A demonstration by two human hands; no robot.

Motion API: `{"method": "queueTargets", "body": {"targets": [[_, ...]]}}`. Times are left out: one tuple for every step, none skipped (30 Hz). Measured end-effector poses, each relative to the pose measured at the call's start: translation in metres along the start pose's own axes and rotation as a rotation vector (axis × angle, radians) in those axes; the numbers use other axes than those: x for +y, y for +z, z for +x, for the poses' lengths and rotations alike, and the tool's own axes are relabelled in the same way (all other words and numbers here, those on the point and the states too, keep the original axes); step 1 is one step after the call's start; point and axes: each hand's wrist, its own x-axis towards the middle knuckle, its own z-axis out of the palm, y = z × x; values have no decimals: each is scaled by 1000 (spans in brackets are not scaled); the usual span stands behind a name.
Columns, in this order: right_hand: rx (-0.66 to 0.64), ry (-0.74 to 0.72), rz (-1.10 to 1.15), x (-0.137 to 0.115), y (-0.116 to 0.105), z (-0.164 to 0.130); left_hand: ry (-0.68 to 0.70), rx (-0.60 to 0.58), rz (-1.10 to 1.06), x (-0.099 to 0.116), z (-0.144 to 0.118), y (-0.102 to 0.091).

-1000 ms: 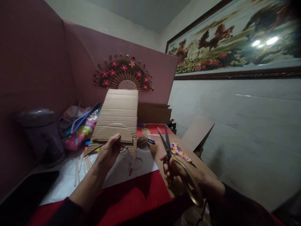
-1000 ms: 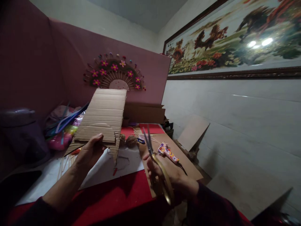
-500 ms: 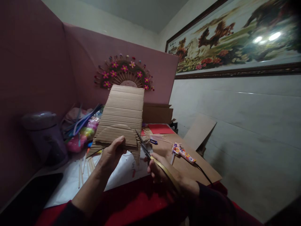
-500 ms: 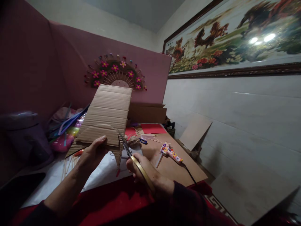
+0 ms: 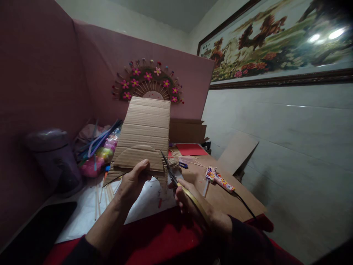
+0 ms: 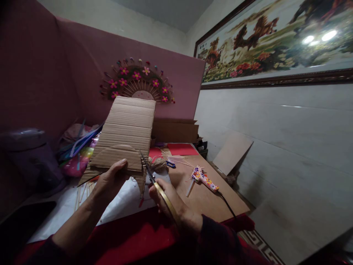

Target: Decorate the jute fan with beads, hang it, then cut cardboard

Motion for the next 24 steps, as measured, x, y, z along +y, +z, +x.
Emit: {"method": "queueTargets", "body": {"targets": [[4, 3, -2, 1, 0, 0, -3, 1, -5, 0, 0, 0], [7, 7, -3, 3, 0, 1, -4, 3, -6, 0, 0, 0], [11, 9, -3, 5, 0, 2, -2, 4, -5, 0, 0, 1], [15, 8, -2, 6, 0, 2, 0, 2, -2, 0, 0, 1], [16, -1, 4, 8, 0, 3, -1, -3, 2, 0, 0, 1], [19, -10, 10, 10, 0, 3, -5, -6, 6, 0, 0, 1], [20, -18, 14, 11, 0, 4, -11, -5, 9, 0, 0, 1], [25, -23, 16, 12, 0, 4, -17, 2, 11, 0, 0, 1], [34, -30, 16, 13, 1, 4, -25, 5, 12, 0, 0, 1], [45, -40, 13, 14, 1, 4, -31, 4, 13, 0, 0, 1], [57, -52, 8, 15, 2, 4, -33, 1, 13, 0, 0, 1], [70, -62, 0, 16, 2, 5, -32, -3, 11, 0, 0, 1], [82, -71, -9, 18, 3, 5, -30, -9, 9, 0, 0, 1], [95, -77, -20, 19, 4, 6, -28, -13, 6, 0, 0, 0], [108, -78, -32, 21, 4, 6, -27, -17, 5, 0, 0, 0], [122, -77, -42, 23, 5, 7, -28, -24, 7, 0, 1, 0], [135, -76, -50, 25, 5, 7, -31, -37, 10, 0, 1, 0], [142, -76, -56, 26, 5, 7, -33, -50, 12, 0, 1, 0], [141, -77, -61, 27, 4, 8, -32, -57, 12, 1, 1, 0], [129, -78, -65, 27, 3, 8, -32, -58, 14, 1, 1, 0], [111, -81, -70, 26, 2, 8, -30, -57, 16, 1, 0, 0], [91, -89, -78, 25, 1, 7, -29, -59, 20, 0, 0, 1], [75, -103, -84, 23, 0, 7, -29, -64, 27, -1, -1, 1], [63, -120, -87, 21, 0, 7, -31, -74, 39, -1, -1, 1]]}}
